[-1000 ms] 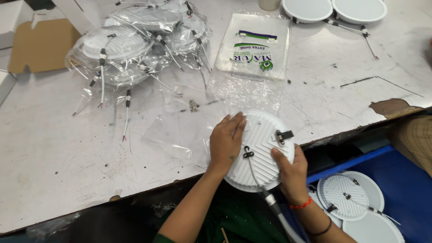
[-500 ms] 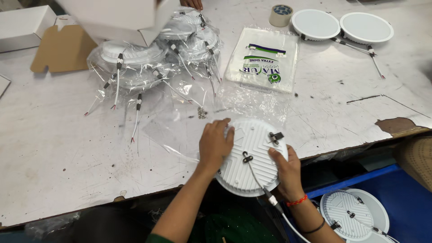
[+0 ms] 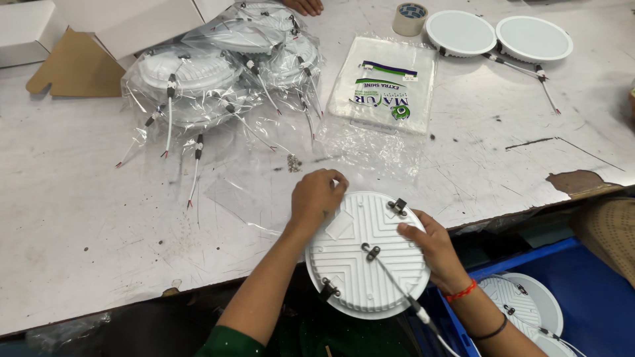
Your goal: The person repeatedly picks up round LED light fixtures and places them into clear plastic bags on a white work table. The person then places the packaged lights into a blue bin. Other workers are visible in the background performing similar tasks.
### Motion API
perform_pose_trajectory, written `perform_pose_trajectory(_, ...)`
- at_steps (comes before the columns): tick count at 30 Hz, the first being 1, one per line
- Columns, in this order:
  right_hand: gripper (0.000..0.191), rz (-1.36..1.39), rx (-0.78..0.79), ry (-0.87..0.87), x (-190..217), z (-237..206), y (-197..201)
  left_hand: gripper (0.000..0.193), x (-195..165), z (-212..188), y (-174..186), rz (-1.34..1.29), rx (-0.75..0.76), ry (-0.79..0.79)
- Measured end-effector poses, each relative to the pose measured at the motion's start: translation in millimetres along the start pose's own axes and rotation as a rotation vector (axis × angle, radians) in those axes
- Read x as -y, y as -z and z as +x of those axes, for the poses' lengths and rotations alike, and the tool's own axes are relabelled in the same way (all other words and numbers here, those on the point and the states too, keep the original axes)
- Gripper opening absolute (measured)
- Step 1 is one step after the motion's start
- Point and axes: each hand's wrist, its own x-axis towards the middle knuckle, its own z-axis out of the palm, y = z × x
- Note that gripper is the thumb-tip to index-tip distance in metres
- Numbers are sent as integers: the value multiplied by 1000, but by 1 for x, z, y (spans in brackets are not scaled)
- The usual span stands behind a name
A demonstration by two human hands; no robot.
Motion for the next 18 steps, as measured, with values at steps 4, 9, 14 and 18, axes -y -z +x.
perform_pose_trajectory(4,50,12,-114,125,-7,2,-10,20,0,-12,4,-9,-7,-42)
perform_pose_trajectory(9,44,222,-245,296,-15,0,-2,24,11,-7,28,-9,-24,20)
perform_pose_trajectory(14,43,243,-280,500,-38,-4,-12,31,-4,-1,19,-22,24,29)
perform_pose_trajectory(18,42,292,-289,455,-37,-7,-25,30,-13,1,15,36,-96,6)
